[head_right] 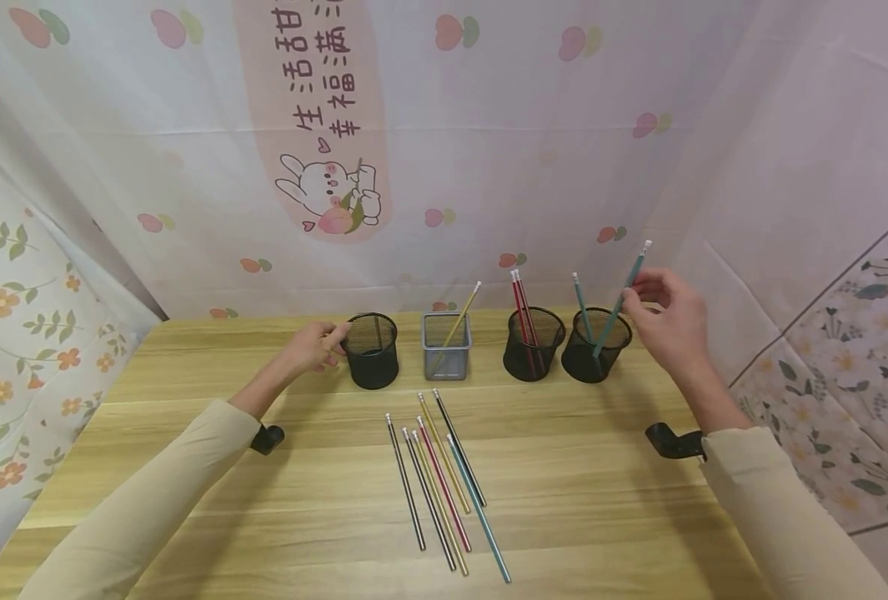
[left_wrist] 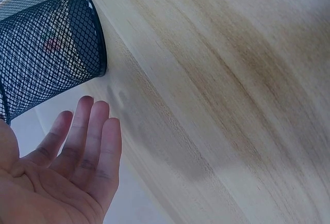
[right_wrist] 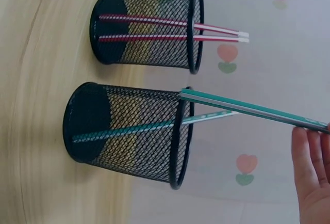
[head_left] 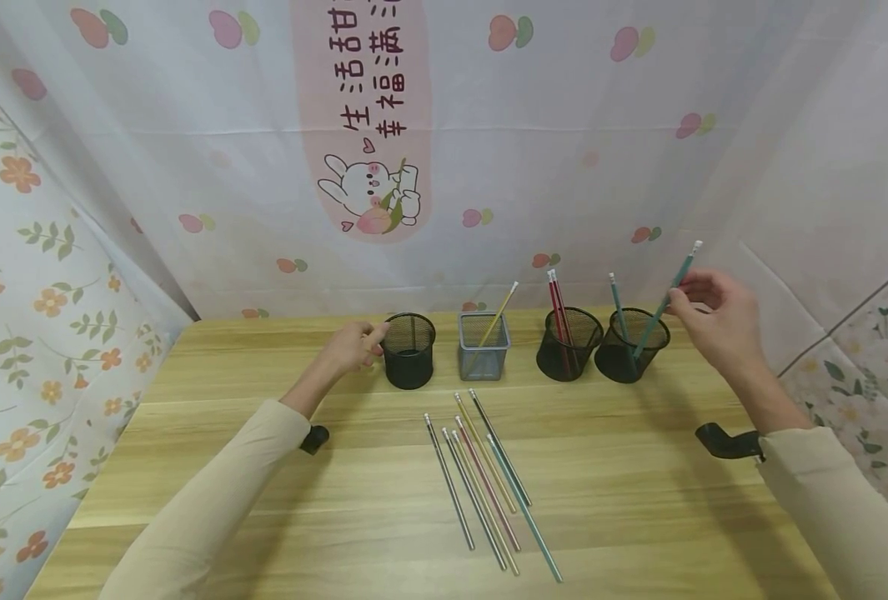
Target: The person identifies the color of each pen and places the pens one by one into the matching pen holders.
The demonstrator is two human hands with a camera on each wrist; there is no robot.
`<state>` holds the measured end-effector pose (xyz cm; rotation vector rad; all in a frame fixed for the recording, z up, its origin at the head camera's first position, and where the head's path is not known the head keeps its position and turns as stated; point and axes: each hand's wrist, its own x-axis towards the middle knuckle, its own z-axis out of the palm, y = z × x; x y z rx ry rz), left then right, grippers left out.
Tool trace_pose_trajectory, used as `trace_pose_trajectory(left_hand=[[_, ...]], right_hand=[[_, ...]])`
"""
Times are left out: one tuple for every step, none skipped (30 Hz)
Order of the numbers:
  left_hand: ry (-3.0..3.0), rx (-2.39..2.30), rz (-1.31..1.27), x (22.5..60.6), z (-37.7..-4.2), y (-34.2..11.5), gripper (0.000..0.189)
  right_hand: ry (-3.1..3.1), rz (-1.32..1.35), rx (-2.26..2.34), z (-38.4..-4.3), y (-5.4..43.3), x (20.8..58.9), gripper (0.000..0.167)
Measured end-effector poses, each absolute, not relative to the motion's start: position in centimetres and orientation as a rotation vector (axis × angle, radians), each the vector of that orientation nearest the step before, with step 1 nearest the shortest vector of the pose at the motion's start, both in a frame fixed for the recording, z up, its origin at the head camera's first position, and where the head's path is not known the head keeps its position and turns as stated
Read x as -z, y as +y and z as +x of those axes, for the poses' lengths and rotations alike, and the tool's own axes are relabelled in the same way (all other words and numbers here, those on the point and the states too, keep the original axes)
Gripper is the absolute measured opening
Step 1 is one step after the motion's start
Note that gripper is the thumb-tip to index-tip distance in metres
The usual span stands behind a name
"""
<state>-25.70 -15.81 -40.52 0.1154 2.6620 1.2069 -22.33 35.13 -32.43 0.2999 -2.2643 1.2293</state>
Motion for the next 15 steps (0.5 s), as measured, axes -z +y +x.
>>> trace_pose_trajectory(left_hand=[[2.664, -1.203, 0.117, 40.5, -25.7, -15.8, 0.058], [2.666, -1.200, 0.121, 40.6, -25.7, -15.8, 0.057], [2.668, -1.198, 0.124, 40.6, -25.7, -15.8, 0.057], [2.664, -1.203, 0.124, 40.6, -25.8, -15.8, 0.058], [2.660, -1.209, 0.124, 40.6, -25.8, -15.8, 0.058], [2.655, -1.214, 0.124, 40.6, -25.7, -15.8, 0.058], [2.651, -1.217, 0.122, 40.6, -25.7, -15.8, 0.058], [2.650, -1.219, 0.121, 40.6, -25.7, -15.8, 0.058], [2.648, -1.222, 0.119, 40.6, -25.7, -15.8, 0.058], [2.646, -1.226, 0.114, 40.6, -25.7, -15.8, 0.058], [2.649, -1.220, 0.114, 40.6, -25.7, -15.8, 0.059], [2.651, -1.214, 0.115, 40.6, -25.7, -15.8, 0.059], [2.651, -1.214, 0.111, 40.6, -25.7, -15.8, 0.059], [2.649, -1.214, 0.109, 40.6, -25.7, -15.7, 0.059], [2.646, -1.218, 0.105, 40.6, -25.7, -15.7, 0.059]], right_hand=[[-2.238, 0.287, -1.252, -22.4, 35.2, 32.5, 0.021], [-2.210, 0.280, -1.275, -22.4, 35.3, 32.6, 0.021], [-2.183, 0.277, -1.304, -22.5, 35.4, 32.6, 0.020], [-2.157, 0.272, -1.321, -22.6, 35.4, 32.7, 0.020], [-2.130, 0.269, -1.338, -22.7, 35.5, 32.8, 0.020], [-2.109, 0.266, -1.351, -22.8, 35.6, 33.0, 0.021], [-2.091, 0.261, -1.364, -22.9, 35.7, 33.1, 0.021], [-2.079, 0.255, -1.366, -23.1, 35.7, 33.2, 0.021], [-2.069, 0.245, -1.367, -23.1, 35.7, 33.3, 0.021], [-2.060, 0.234, -1.364, -23.2, 35.7, 33.4, 0.021], [-2.054, 0.230, -1.361, -23.2, 35.7, 33.4, 0.021], [-2.049, 0.223, -1.366, -23.3, 35.7, 33.5, 0.021], [-2.051, 0.218, -1.363, -23.3, 35.7, 33.5, 0.021], [-2.057, 0.217, -1.357, -23.4, 35.6, 33.6, 0.021], [-2.064, 0.214, -1.352, -23.5, 35.6, 33.8, 0.021]])
